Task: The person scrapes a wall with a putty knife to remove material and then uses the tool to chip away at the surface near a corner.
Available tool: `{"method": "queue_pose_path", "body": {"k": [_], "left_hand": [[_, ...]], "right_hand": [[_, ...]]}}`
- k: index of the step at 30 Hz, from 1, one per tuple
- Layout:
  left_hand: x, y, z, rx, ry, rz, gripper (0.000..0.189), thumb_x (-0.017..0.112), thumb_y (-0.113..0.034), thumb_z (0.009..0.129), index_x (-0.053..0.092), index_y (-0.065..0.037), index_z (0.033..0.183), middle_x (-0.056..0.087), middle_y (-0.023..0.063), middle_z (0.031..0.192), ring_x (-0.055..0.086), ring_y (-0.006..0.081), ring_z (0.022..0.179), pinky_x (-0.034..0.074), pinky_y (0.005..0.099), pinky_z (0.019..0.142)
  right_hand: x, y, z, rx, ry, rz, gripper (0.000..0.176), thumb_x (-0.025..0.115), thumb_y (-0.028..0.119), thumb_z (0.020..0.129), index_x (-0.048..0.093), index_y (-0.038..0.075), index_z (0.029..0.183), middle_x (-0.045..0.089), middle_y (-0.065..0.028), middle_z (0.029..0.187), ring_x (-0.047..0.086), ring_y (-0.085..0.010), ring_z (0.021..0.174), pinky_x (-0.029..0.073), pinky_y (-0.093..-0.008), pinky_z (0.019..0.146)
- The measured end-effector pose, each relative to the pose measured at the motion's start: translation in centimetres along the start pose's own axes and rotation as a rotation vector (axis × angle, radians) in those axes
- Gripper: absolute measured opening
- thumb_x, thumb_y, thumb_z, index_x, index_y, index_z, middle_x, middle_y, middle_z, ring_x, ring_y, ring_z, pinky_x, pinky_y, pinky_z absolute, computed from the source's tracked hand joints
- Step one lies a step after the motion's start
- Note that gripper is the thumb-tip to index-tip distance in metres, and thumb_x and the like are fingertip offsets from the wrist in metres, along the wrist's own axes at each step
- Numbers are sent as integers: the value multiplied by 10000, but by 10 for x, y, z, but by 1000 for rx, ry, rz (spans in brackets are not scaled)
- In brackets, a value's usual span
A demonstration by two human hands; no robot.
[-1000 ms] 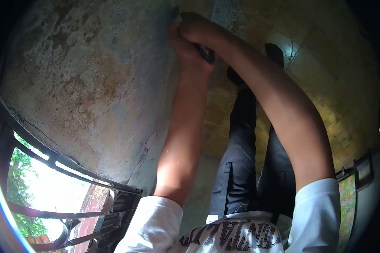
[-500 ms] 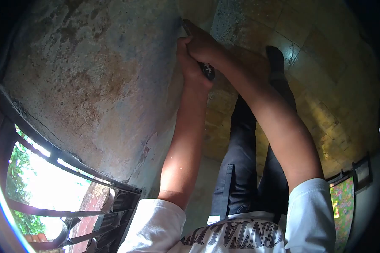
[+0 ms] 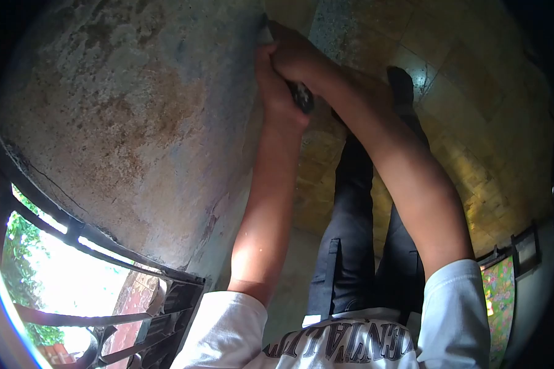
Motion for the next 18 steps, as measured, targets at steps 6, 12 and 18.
{"method": "queue_pose_path", "body": {"k": [6, 12, 18], "left_hand": [[9, -2, 3, -38, -36, 41, 363, 532, -427, 921, 611, -86, 1016, 650, 62, 926, 660, 205, 867, 541, 357, 756], [9, -5, 8, -47, -66, 31, 382, 459, -459, 943, 617, -113, 968, 659, 49, 863, 668, 217, 800, 559, 391, 706], [3, 6, -2, -63, -84, -12, 376, 454, -458, 941, 605, -114, 956, 646, 44, 862, 663, 211, 795, 550, 388, 697]], "right_hand": [[-4, -11, 18, 14, 106, 13, 533, 571, 126, 847, 516, -78, 1337, 619, -284, 1265, 624, -380, 1172, 510, -404, 965], [0, -7, 16, 65, 53, 30, 467, 570, 164, 868, 588, -54, 1280, 645, -271, 1229, 644, -358, 1150, 514, -400, 944], [-5, -4, -3, 31, 84, 2, 460, 576, 133, 864, 586, -49, 1286, 640, -280, 1233, 631, -376, 1168, 506, -405, 949]]}}
Point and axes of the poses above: each hand's wrist, its own z-axis towards the middle knuckle, its own x-axis out of the palm, y = z × x, the point moved 2 cm from there along z, towards the middle knuckle
